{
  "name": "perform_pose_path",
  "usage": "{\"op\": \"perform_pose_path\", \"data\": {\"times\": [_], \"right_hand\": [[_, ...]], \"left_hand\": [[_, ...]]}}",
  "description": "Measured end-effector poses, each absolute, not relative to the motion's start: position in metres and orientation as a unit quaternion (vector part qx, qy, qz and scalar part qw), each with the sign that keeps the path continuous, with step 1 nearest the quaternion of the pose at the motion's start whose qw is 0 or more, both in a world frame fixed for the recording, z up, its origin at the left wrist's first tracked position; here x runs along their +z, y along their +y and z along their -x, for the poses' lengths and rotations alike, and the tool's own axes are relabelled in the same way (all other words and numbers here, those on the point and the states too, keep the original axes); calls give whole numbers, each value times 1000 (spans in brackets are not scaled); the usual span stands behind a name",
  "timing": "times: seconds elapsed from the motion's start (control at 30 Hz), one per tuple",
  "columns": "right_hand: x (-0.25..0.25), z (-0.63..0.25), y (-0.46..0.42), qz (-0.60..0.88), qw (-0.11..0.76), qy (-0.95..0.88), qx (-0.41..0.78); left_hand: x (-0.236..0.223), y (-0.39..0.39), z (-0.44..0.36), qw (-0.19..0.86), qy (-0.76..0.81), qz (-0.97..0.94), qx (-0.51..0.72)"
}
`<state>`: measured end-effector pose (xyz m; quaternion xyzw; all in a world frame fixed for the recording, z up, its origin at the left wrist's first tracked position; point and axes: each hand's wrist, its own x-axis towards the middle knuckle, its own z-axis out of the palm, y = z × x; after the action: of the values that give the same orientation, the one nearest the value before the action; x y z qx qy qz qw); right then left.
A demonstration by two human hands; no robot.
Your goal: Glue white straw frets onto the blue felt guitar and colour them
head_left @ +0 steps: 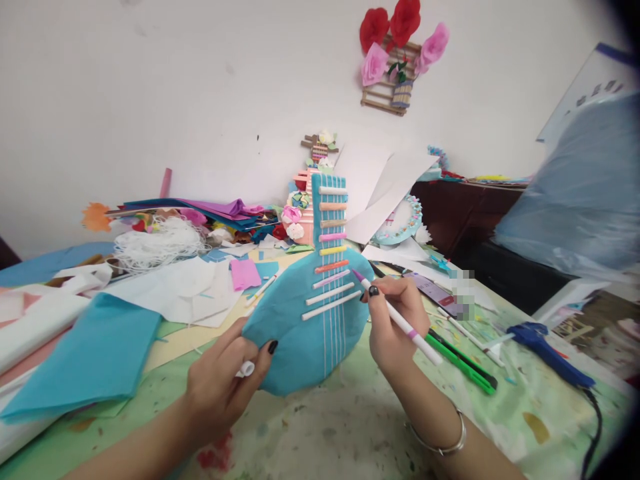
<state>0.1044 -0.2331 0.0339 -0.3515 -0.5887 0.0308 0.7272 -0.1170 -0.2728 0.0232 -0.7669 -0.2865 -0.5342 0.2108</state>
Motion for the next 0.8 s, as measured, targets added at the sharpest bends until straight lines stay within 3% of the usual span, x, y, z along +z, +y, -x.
{"op": "perform_pose_path", "data": {"times": [0.8], "right_hand": [[34, -105, -234, 328, 736, -593, 7]], "left_hand": [[24, -273, 117, 207, -276, 777, -527]]}}
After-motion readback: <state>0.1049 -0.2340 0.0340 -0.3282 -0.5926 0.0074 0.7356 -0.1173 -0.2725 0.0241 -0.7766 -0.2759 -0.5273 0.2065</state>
